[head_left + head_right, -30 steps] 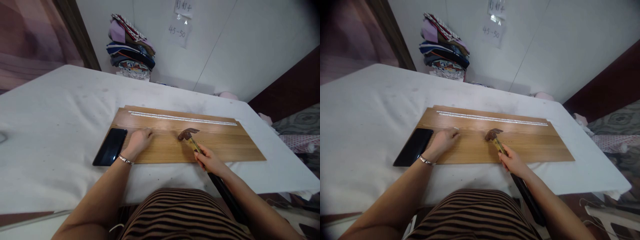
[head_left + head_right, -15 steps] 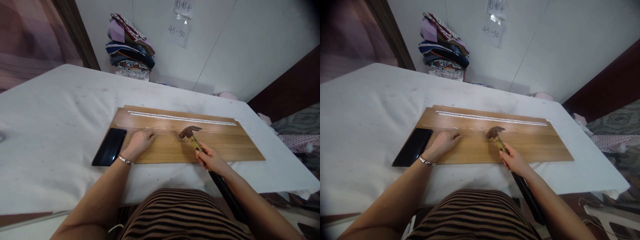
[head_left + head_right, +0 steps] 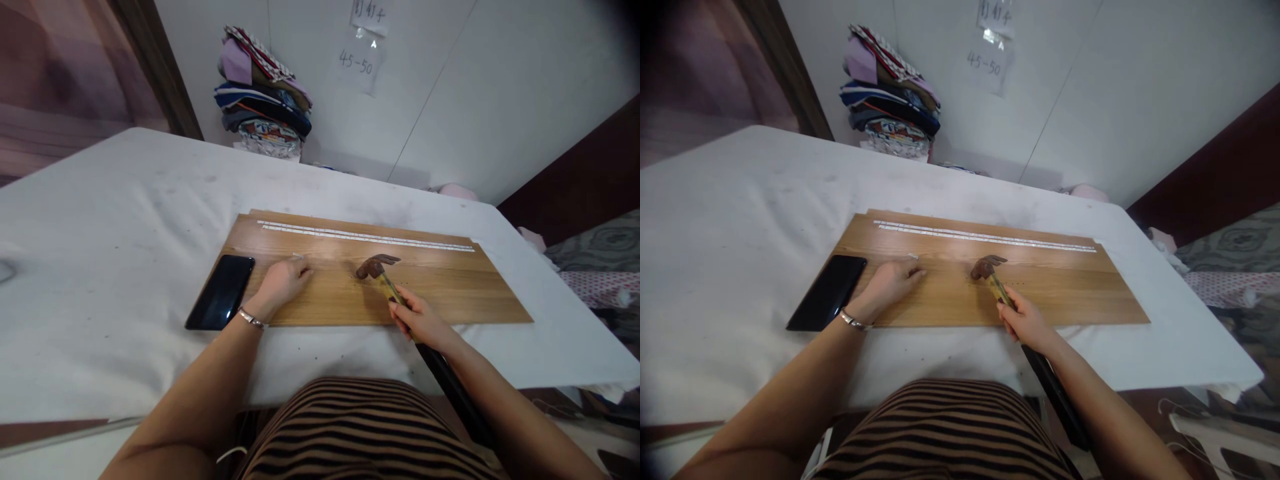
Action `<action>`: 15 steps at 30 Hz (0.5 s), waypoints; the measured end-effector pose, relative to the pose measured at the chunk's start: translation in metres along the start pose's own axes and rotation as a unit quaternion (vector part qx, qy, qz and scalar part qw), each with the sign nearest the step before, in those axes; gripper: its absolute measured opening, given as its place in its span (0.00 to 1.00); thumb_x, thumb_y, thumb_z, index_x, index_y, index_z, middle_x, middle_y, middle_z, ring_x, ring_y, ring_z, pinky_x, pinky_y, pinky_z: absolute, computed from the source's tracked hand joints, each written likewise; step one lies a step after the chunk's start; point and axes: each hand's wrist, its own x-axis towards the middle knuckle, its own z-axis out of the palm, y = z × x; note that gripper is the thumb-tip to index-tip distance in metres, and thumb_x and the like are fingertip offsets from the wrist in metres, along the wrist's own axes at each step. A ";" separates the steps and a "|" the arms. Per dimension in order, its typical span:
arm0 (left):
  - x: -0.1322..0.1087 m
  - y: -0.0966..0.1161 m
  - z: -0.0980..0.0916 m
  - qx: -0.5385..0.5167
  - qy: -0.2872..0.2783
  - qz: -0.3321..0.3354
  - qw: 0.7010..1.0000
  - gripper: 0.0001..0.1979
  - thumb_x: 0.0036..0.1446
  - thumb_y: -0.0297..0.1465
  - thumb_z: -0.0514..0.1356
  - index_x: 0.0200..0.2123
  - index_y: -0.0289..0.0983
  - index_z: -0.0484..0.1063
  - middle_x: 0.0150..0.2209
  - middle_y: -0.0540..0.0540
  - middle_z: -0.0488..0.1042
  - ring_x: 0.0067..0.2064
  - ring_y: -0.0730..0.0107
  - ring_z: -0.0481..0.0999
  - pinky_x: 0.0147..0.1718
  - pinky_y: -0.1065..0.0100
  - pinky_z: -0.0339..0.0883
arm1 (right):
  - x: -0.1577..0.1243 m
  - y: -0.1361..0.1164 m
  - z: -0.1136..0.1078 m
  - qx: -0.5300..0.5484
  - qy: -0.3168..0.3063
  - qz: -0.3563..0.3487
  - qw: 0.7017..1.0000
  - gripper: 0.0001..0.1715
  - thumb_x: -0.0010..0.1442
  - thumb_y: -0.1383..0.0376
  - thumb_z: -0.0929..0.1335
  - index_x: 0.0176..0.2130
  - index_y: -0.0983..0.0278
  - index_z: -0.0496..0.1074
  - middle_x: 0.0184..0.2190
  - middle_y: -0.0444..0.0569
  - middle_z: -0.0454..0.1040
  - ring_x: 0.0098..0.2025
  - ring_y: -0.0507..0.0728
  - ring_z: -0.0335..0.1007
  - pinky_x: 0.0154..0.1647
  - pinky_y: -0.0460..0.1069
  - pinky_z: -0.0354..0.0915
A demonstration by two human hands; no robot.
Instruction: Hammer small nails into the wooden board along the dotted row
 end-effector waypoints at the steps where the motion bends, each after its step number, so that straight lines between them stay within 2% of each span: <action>1: 0.000 0.002 0.000 -0.021 0.003 0.003 1.000 0.11 0.63 0.32 0.54 0.34 0.37 0.75 0.36 0.44 0.80 0.38 0.63 0.77 0.37 0.67 0.64 | 0.000 -0.001 -0.001 0.005 0.007 -0.006 1.000 0.18 0.58 0.53 0.66 0.44 0.61 0.65 0.20 0.34 0.63 0.15 0.47 0.55 0.14 0.44 0.56; 6: 0.000 0.028 -0.001 -0.187 0.024 -0.009 0.982 0.10 0.62 0.35 0.57 0.37 0.37 0.76 0.37 0.46 0.80 0.39 0.64 0.78 0.40 0.66 0.67 | 0.008 -0.021 -0.008 0.052 0.060 -0.055 0.995 0.27 0.55 0.54 0.69 0.51 0.61 0.66 0.23 0.35 0.64 0.16 0.47 0.57 0.14 0.44 0.57; 9: 0.010 0.060 -0.005 -0.322 0.040 -0.005 0.946 0.18 0.62 0.43 0.57 0.47 0.37 0.75 0.42 0.43 0.80 0.42 0.64 0.78 0.44 0.64 0.70 | 0.023 -0.044 -0.008 0.065 0.095 -0.112 0.987 0.32 0.55 0.55 0.70 0.57 0.60 0.66 0.24 0.35 0.64 0.18 0.48 0.58 0.15 0.45 0.59; 12: 0.031 0.098 -0.012 -0.410 0.069 0.009 0.909 0.27 0.62 0.46 0.58 0.58 0.36 0.67 0.50 0.39 0.77 0.48 0.63 0.77 0.49 0.62 0.69 | 0.047 -0.066 0.006 0.086 0.129 -0.183 0.971 0.34 0.58 0.57 0.69 0.61 0.59 0.64 0.25 0.37 0.65 0.19 0.48 0.59 0.17 0.45 0.60; 14: 0.048 0.121 -0.018 -0.463 0.076 0.012 0.883 0.26 0.63 0.45 0.57 0.58 0.35 0.65 0.48 0.39 0.77 0.47 0.63 0.77 0.46 0.63 0.69 | 0.062 -0.078 0.021 0.095 0.148 -0.233 0.956 0.34 0.60 0.58 0.68 0.64 0.57 0.62 0.27 0.39 0.68 0.21 0.49 0.60 0.18 0.45 0.61; 15: 0.055 0.130 -0.022 -0.475 0.085 0.006 0.876 0.23 0.64 0.44 0.57 0.54 0.35 0.67 0.44 0.40 0.77 0.44 0.64 0.77 0.43 0.64 0.70 | 0.067 -0.083 0.030 0.090 0.148 -0.252 0.952 0.33 0.61 0.58 0.67 0.64 0.56 0.61 0.28 0.41 0.70 0.22 0.50 0.62 0.19 0.45 0.62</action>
